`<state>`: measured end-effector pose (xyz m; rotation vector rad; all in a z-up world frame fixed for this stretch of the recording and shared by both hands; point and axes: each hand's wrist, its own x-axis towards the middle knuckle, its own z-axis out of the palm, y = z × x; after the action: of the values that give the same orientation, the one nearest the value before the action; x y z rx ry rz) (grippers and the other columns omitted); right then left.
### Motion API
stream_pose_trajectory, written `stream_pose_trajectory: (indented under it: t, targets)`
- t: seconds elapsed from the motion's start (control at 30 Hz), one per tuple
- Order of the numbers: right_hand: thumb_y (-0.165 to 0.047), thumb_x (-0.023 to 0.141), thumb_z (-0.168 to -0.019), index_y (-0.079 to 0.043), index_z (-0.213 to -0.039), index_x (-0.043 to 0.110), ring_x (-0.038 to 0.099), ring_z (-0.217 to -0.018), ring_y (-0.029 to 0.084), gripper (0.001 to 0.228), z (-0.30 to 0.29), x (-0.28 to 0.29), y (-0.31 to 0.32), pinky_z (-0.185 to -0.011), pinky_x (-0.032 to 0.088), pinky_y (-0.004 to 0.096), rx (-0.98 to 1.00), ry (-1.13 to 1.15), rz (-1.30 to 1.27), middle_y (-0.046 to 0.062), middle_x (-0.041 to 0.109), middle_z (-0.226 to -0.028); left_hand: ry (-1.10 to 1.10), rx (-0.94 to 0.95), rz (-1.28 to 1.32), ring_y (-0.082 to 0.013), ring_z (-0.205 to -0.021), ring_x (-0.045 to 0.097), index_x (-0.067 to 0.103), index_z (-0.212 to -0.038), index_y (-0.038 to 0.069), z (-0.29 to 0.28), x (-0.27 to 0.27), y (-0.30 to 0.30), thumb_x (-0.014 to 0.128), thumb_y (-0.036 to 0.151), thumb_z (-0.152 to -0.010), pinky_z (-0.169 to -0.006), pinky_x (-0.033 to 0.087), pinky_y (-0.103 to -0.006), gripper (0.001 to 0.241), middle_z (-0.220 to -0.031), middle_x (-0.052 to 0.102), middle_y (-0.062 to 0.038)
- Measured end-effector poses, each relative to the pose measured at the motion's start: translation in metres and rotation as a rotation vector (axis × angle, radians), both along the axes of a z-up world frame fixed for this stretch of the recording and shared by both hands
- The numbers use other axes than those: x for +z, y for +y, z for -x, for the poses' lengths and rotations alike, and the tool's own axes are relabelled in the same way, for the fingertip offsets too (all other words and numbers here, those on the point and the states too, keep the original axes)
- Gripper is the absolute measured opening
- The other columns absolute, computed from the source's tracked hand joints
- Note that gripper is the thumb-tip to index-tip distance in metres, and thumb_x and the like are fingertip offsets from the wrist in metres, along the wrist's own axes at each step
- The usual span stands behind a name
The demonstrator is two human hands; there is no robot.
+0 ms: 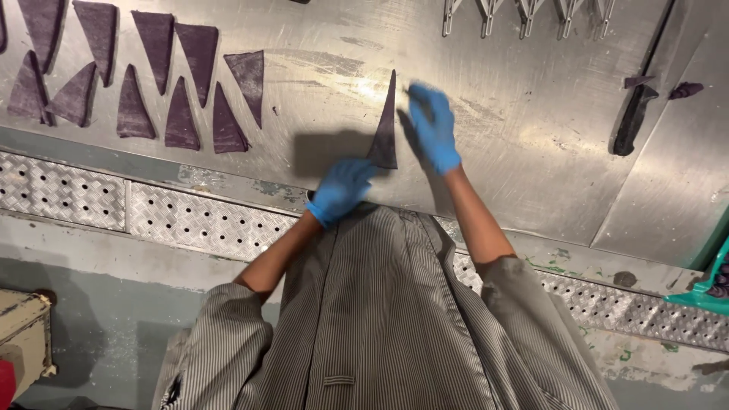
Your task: Rolling triangular pieces of purple dough into small croissant shapes and arranging them on a tray.
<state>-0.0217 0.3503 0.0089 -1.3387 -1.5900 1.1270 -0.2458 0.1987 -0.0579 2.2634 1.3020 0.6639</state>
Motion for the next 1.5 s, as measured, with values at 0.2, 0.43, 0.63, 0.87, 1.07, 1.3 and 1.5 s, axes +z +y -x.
stream_pose_trajectory:
  t: [0.2, 0.43, 0.63, 0.87, 1.07, 1.3, 1.5]
  targets:
    - [-0.028, 0.071, -0.096, -0.01, -0.124, 0.066, 0.06, -0.106, 0.028, 0.033, -0.043, -0.004, -0.073, -0.102, 0.045, 0.043, 0.582, -0.69, -0.518, 0.008, 0.062, -0.108, 0.217, -0.127, -0.196, -0.0274, -0.111, 0.06, 0.064, -0.127, 0.008, 0.03, 0.009, 0.045, 0.061, 0.017, -0.09, -0.098, 0.049, -0.0431, 0.039, -0.119, 0.063, -0.008]
    - [-0.028, 0.073, -0.094, -0.014, -0.119, 0.066, 0.059, -0.104, 0.024, 0.029, -0.042, -0.026, -0.063, -0.1, 0.045, 0.041, 0.639, -0.787, -0.659, 0.003, 0.06, -0.104, 0.308, -0.284, -0.311, -0.0246, -0.106, 0.061, 0.066, -0.126, 0.01, 0.032, -0.02, 0.061, 0.06, 0.018, -0.09, -0.093, 0.05, -0.0378, 0.038, -0.118, 0.064, -0.006]
    - [-0.026, 0.074, -0.092, -0.016, -0.111, 0.068, 0.058, -0.103, 0.024, 0.023, -0.034, -0.026, -0.059, -0.098, 0.045, 0.04, 0.651, -0.738, -0.685, 0.002, 0.06, -0.103, 0.305, -0.292, -0.313, -0.0255, -0.104, 0.06, 0.067, -0.114, 0.01, 0.021, -0.006, 0.065, 0.06, 0.021, -0.093, -0.093, 0.05, -0.0393, 0.025, -0.112, 0.063, -0.008]
    - [-0.017, 0.076, -0.088, -0.012, -0.107, 0.067, 0.057, -0.104, 0.026, 0.021, -0.02, -0.018, -0.059, -0.097, 0.042, 0.041, 0.499, -0.566, -0.537, 0.005, 0.061, -0.106, 0.139, -0.096, -0.093, -0.0289, -0.107, 0.053, 0.063, -0.103, 0.01, 0.002, 0.012, 0.073, 0.066, 0.026, -0.097, -0.095, 0.045, -0.0433, 0.018, -0.112, 0.057, -0.01]
    - [-0.014, 0.077, -0.086, -0.011, -0.102, 0.066, 0.056, -0.104, 0.028, 0.019, -0.012, -0.015, -0.061, -0.096, 0.041, 0.042, 0.405, -0.525, -0.482, 0.005, 0.062, -0.105, -0.007, 0.075, 0.013, -0.0313, -0.114, 0.047, 0.063, -0.11, 0.013, -0.009, 0.022, 0.074, 0.072, 0.026, -0.089, -0.097, 0.036, -0.0476, 0.027, -0.118, 0.053, -0.01]
    - [-0.01, 0.074, -0.092, -0.009, -0.11, 0.067, 0.06, -0.106, 0.028, 0.019, -0.027, -0.003, -0.079, -0.097, 0.046, 0.041, 0.352, -0.449, -0.477, 0.004, 0.066, -0.109, -0.188, 0.211, 0.06, -0.0303, -0.116, 0.049, 0.067, -0.115, 0.016, 0.005, 0.024, 0.049, 0.072, 0.022, -0.091, -0.102, 0.038, -0.047, 0.025, -0.119, 0.058, -0.006]
    - [-0.017, 0.076, -0.09, -0.008, -0.121, 0.069, 0.061, -0.105, 0.026, 0.033, -0.025, -0.007, -0.085, -0.096, 0.047, 0.041, 0.449, -0.619, -0.607, 0.005, 0.065, -0.109, 0.116, -0.003, -0.21, -0.0268, -0.109, 0.058, 0.07, -0.123, 0.016, 0.008, -0.005, 0.029, 0.069, 0.02, -0.093, -0.097, 0.047, -0.043, 0.03, -0.115, 0.061, -0.004]
